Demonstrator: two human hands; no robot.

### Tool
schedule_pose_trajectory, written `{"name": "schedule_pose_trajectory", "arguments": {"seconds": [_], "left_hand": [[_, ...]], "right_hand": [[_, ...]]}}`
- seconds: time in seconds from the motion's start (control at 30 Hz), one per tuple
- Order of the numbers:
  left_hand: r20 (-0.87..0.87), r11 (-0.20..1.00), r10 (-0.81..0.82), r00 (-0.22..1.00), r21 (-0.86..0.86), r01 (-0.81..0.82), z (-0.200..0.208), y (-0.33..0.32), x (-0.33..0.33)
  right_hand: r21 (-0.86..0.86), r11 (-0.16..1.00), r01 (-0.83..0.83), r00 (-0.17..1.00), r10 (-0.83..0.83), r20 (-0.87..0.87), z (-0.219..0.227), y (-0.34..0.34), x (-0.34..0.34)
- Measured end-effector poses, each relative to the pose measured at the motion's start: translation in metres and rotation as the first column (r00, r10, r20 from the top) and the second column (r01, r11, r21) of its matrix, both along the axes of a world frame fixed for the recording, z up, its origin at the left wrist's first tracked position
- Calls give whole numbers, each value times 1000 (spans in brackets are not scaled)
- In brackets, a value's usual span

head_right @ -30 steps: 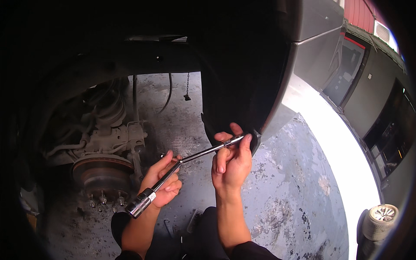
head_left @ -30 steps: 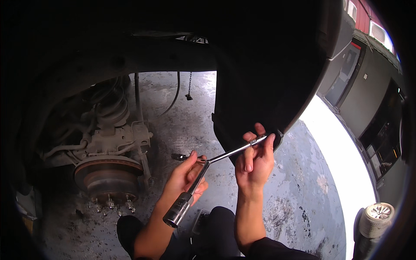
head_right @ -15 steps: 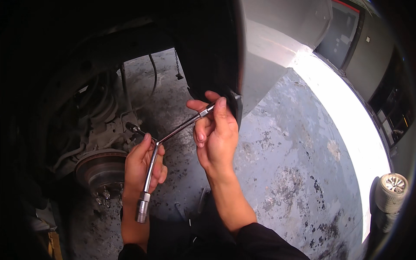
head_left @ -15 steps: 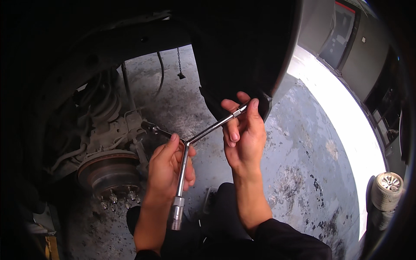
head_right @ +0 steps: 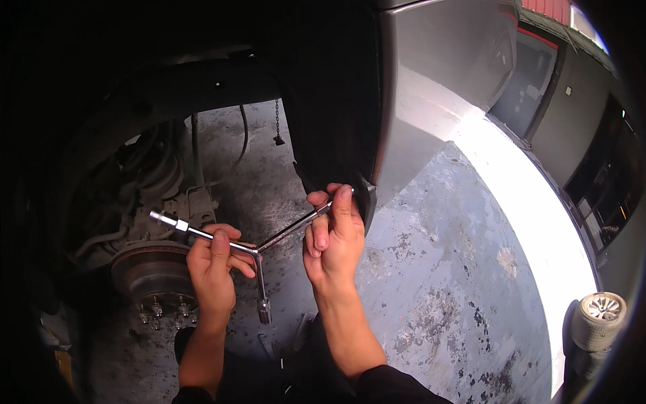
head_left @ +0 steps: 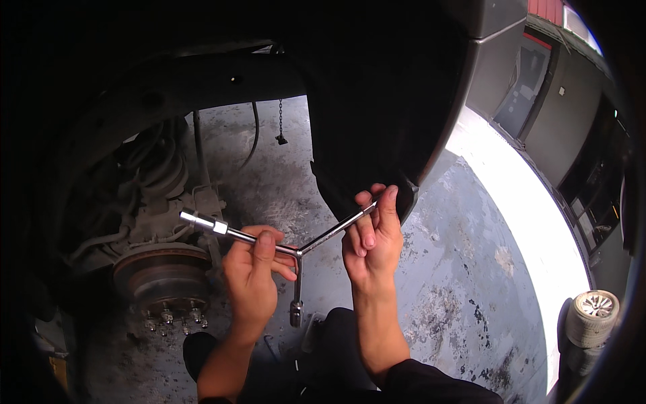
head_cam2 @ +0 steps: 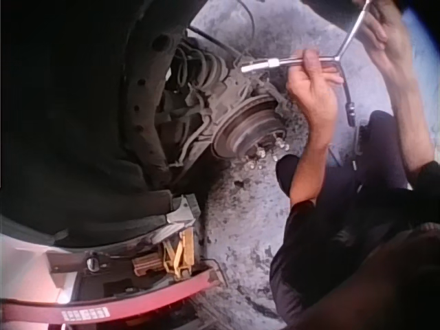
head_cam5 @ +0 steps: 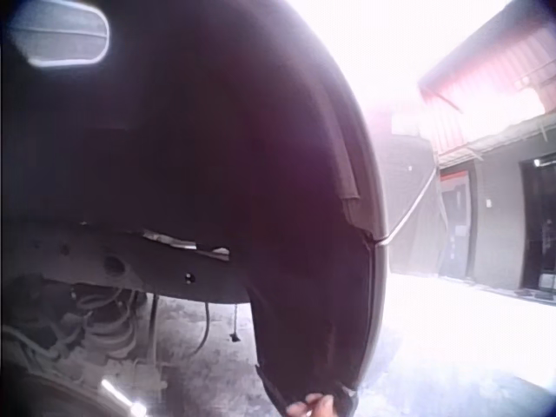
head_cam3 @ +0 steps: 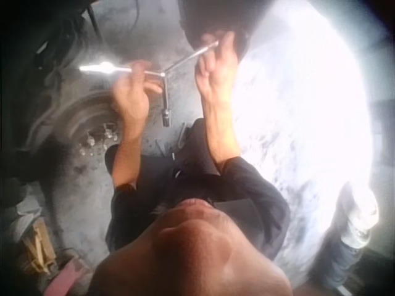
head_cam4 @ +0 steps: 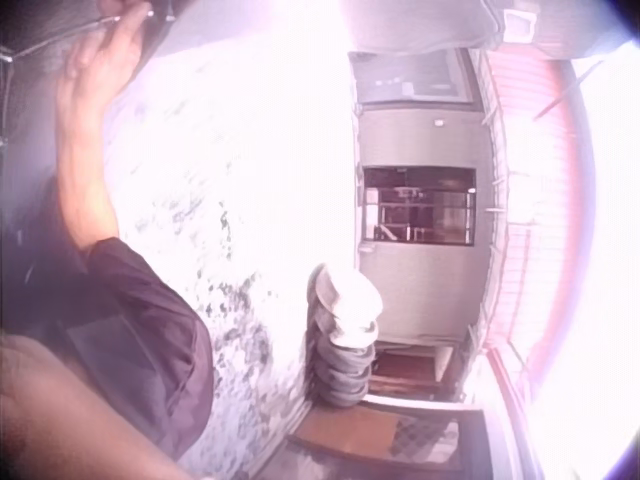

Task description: The person uses a T-handle socket wrench to loosen and remove bolts securing a black plastic wheel well liner. After removing the bolts, the person pulls the liner away from the vehicle's wheel arch to expose the brake assembly.

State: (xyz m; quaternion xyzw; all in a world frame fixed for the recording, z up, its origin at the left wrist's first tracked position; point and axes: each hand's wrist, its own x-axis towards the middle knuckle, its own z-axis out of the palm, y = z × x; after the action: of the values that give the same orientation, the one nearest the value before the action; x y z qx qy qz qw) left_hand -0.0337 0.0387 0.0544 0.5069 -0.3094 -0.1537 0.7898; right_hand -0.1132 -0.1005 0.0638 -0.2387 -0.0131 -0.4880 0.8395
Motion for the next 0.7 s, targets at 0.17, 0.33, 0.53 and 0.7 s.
{"name": "schedule_pose_trajectory", "arguments": {"seconds": [0.17,0.33,0.53,0.7], "left_hand": [[-729,826,-546,412,-387,409,-18,-11,37],[180,950,184,966,221,-222,-36,5,3],[638,972,154,755,41,-233,-11,3,-1],[-516,832,-529,673,-161,531,-20,-1,6]], "right_hand": [[-14,1000,-1,1000,1,8,11,8,6],[-53,998,-16,998,19,53,-3,-2,3],[38,998,48,999,-48,-14,1,3,4],[57,994,88,996,-86,-37,5,4,8]]}}
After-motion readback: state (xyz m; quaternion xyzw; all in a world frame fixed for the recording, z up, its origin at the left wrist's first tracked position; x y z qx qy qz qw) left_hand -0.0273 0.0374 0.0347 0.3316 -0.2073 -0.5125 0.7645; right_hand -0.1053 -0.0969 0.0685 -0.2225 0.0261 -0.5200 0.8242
